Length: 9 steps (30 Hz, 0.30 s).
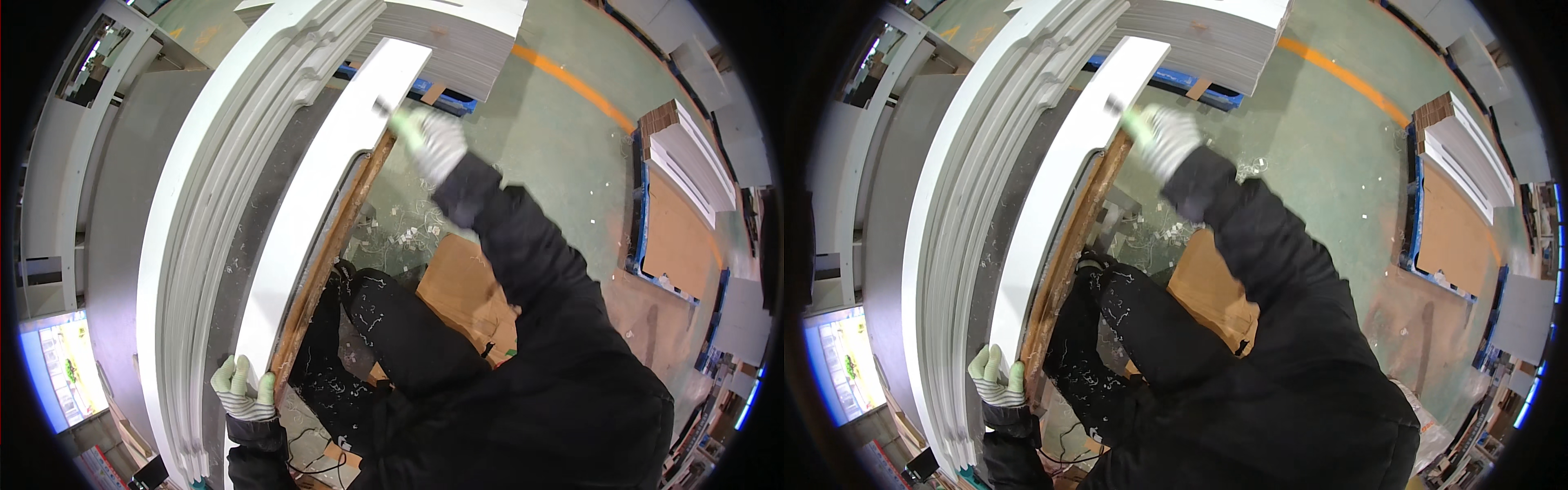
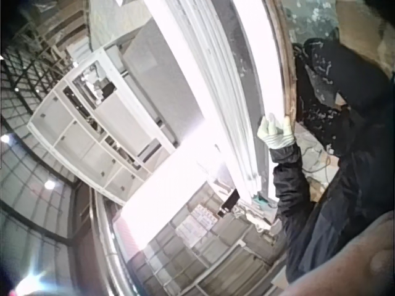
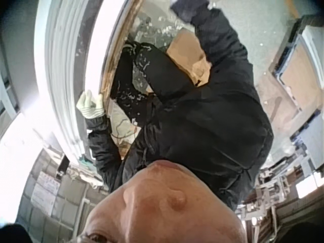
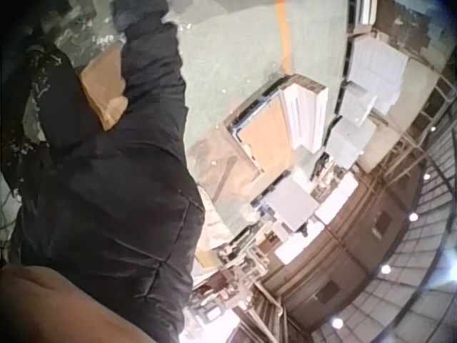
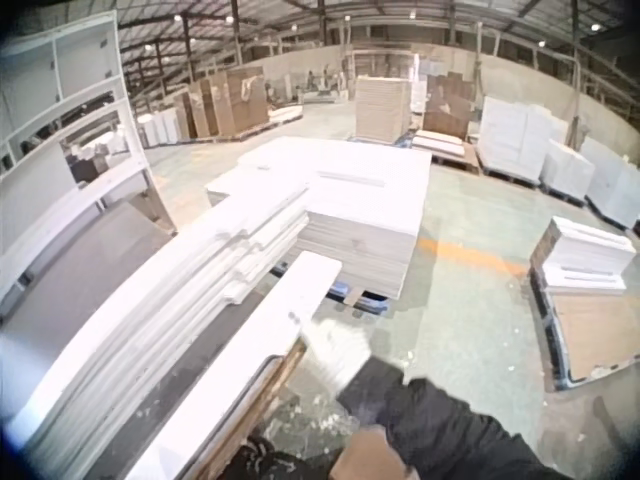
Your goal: Cleaning or smoothing the edges of white wooden moulding pieces using a hand scraper.
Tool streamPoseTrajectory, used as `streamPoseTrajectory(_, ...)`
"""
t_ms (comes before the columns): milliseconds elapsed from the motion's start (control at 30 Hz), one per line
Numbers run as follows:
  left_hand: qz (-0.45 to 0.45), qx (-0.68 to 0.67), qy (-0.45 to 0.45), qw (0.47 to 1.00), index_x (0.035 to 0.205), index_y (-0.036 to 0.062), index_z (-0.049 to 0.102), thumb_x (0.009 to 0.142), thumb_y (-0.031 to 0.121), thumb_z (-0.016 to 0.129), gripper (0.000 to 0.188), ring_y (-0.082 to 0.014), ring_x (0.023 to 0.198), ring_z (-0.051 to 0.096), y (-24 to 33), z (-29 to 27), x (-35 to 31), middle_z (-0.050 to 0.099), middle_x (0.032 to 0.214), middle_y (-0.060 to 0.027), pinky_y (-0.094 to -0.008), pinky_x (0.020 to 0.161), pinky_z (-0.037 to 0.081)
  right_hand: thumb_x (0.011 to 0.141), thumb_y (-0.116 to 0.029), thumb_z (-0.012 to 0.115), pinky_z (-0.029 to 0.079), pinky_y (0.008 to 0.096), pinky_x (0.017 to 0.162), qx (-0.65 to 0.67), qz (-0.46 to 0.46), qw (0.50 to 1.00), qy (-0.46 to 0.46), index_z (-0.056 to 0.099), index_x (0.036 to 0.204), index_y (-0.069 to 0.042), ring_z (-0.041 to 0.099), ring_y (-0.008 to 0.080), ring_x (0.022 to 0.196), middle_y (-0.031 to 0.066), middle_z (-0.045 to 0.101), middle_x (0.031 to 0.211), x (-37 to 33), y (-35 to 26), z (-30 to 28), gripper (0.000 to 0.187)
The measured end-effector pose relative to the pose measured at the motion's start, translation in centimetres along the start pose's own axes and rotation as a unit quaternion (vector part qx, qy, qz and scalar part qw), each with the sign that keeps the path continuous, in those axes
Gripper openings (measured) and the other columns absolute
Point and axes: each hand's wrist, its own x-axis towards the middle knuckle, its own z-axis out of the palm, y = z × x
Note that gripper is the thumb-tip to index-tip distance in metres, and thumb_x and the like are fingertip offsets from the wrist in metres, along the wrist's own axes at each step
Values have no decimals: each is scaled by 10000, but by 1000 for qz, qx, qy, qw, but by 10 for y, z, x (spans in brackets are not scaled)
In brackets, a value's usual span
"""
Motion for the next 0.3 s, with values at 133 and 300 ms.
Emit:
streamPoseTrajectory(133, 20, 6, -10, 1000, 1315, 102, 532, 813, 304, 756, 586, -359, 1055, 508, 4, -2, 7, 512, 1206, -185, -454, 910, 427, 957, -342, 560, 501, 352, 617, -44, 4, 967, -250, 671, 920, -30, 635, 216, 650, 127, 645, 703, -70, -35, 13, 333)
streamPoseTrajectory(300, 51, 16, 12, 999, 1303, 68, 541, 834, 283, 738, 552, -355, 1041, 548, 0, 8, 3, 541, 1193, -198, -436, 917, 455, 972, -320, 543, 504, 386, 628, -112, 36, 992, -53, 636, 1034, -22, 667, 281, 716, 168, 677, 809, -42, -21, -19, 318)
